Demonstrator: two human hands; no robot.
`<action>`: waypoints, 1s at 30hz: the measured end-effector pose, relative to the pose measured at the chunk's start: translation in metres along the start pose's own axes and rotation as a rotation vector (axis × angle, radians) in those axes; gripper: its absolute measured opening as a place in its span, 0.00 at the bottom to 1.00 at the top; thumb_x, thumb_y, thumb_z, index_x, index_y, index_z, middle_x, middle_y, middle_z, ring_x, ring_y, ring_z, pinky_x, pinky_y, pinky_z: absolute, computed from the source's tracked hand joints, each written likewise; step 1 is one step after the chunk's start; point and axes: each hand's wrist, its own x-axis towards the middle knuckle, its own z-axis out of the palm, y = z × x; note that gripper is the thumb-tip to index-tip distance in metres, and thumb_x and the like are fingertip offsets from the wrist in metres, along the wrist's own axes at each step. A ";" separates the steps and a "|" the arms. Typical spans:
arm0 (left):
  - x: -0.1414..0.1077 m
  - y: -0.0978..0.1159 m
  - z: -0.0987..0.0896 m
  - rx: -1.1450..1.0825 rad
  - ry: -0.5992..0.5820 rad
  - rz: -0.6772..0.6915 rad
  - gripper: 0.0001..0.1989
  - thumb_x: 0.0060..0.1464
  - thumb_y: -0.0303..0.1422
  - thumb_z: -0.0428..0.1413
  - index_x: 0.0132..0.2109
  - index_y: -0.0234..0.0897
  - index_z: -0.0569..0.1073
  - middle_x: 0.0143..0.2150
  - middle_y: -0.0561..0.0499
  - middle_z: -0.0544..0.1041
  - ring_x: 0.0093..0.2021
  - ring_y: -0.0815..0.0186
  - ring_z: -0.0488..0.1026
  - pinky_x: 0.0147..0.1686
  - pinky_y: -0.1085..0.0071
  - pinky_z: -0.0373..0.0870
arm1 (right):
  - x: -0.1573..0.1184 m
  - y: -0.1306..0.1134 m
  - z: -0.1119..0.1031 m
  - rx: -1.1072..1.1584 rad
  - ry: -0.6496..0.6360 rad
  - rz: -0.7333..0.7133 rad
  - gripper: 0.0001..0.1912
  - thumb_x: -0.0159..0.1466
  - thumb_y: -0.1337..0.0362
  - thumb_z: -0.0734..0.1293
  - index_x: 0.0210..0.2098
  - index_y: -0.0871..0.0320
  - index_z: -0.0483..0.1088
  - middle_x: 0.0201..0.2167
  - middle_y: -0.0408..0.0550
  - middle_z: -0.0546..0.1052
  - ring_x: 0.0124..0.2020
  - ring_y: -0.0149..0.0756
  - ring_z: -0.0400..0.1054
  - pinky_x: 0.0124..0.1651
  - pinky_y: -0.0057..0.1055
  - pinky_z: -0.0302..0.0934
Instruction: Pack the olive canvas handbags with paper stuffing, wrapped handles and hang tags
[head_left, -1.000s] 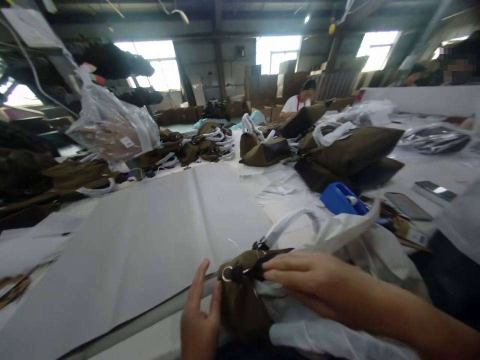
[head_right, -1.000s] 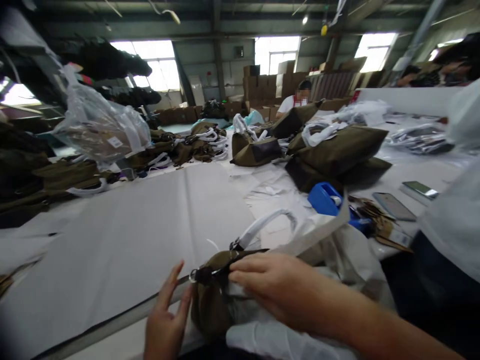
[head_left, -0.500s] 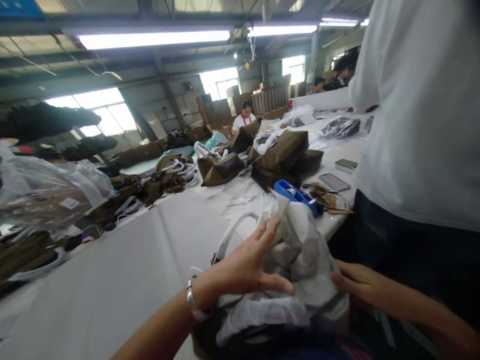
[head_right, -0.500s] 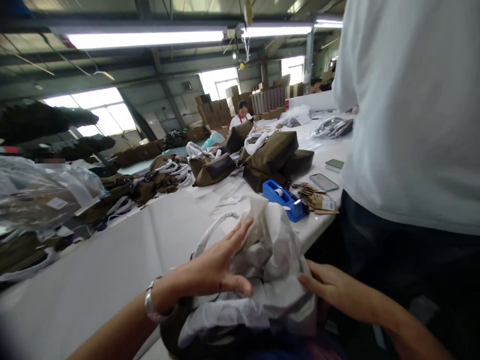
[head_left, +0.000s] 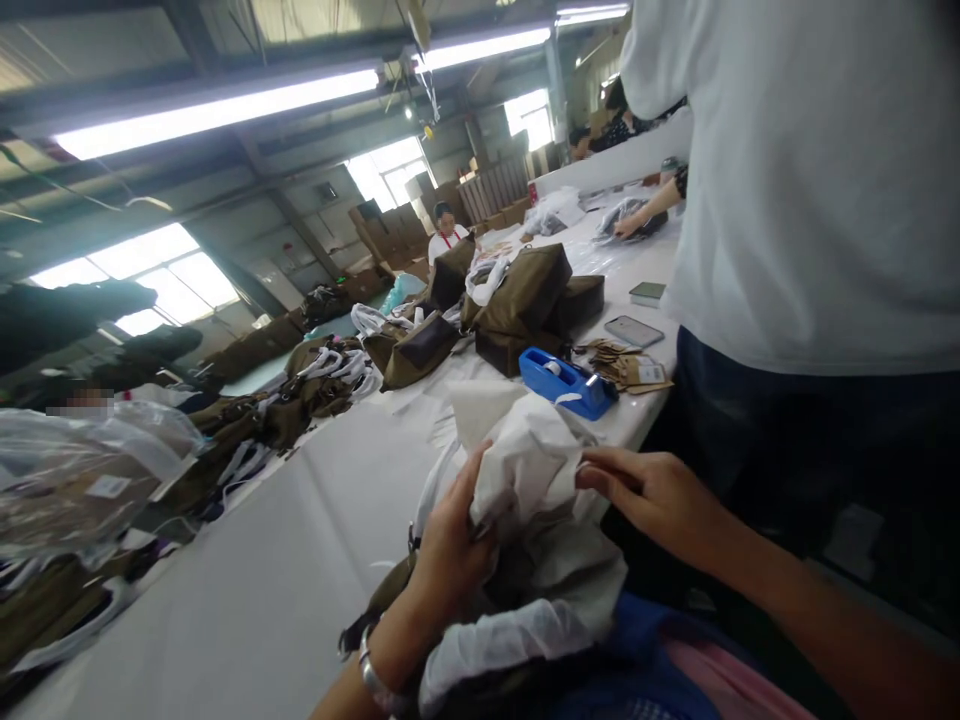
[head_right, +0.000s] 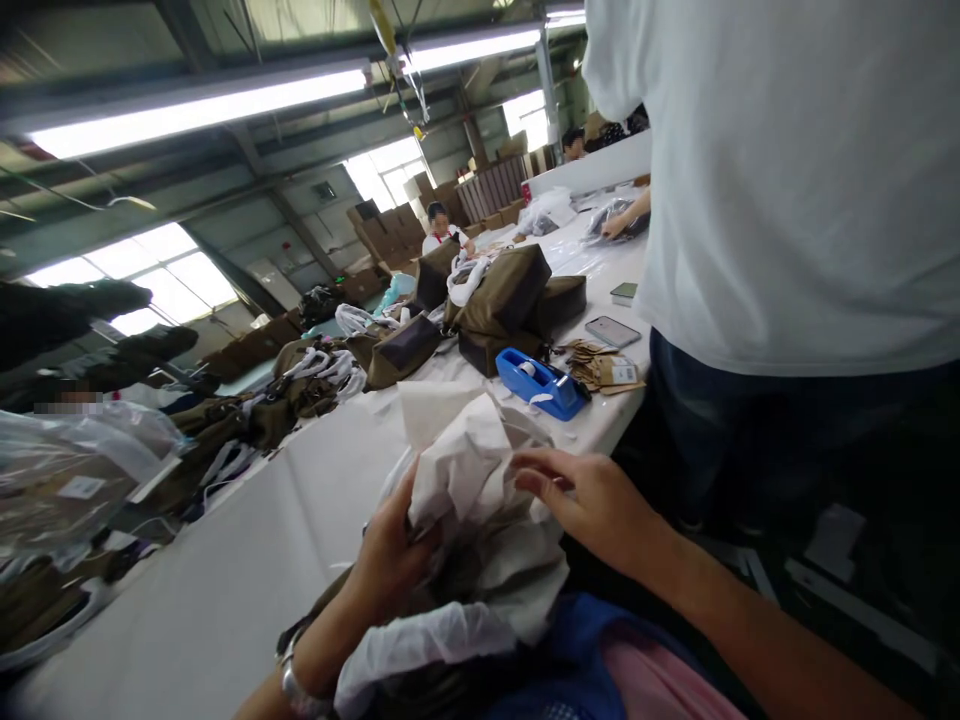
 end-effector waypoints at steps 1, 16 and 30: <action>-0.001 0.000 -0.003 0.001 0.021 -0.026 0.43 0.48 0.20 0.52 0.72 0.41 0.59 0.71 0.48 0.65 0.71 0.53 0.60 0.70 0.53 0.57 | -0.005 0.011 -0.001 -0.070 0.030 0.056 0.29 0.66 0.42 0.64 0.54 0.57 0.77 0.48 0.55 0.82 0.47 0.52 0.77 0.53 0.44 0.69; 0.002 0.018 0.005 0.090 -0.244 0.047 0.52 0.43 0.36 0.71 0.72 0.38 0.58 0.72 0.37 0.61 0.72 0.42 0.56 0.67 0.50 0.62 | -0.006 -0.005 0.039 0.868 -0.389 0.110 0.20 0.56 0.58 0.76 0.47 0.57 0.80 0.43 0.50 0.83 0.49 0.46 0.75 0.61 0.43 0.64; -0.038 -0.010 -0.027 0.239 -0.036 0.097 0.38 0.47 0.25 0.53 0.68 0.40 0.67 0.66 0.45 0.72 0.68 0.49 0.65 0.63 0.56 0.69 | -0.013 0.053 0.079 -0.202 -0.487 -0.584 0.25 0.56 0.69 0.70 0.54 0.56 0.76 0.47 0.55 0.81 0.56 0.52 0.71 0.63 0.49 0.61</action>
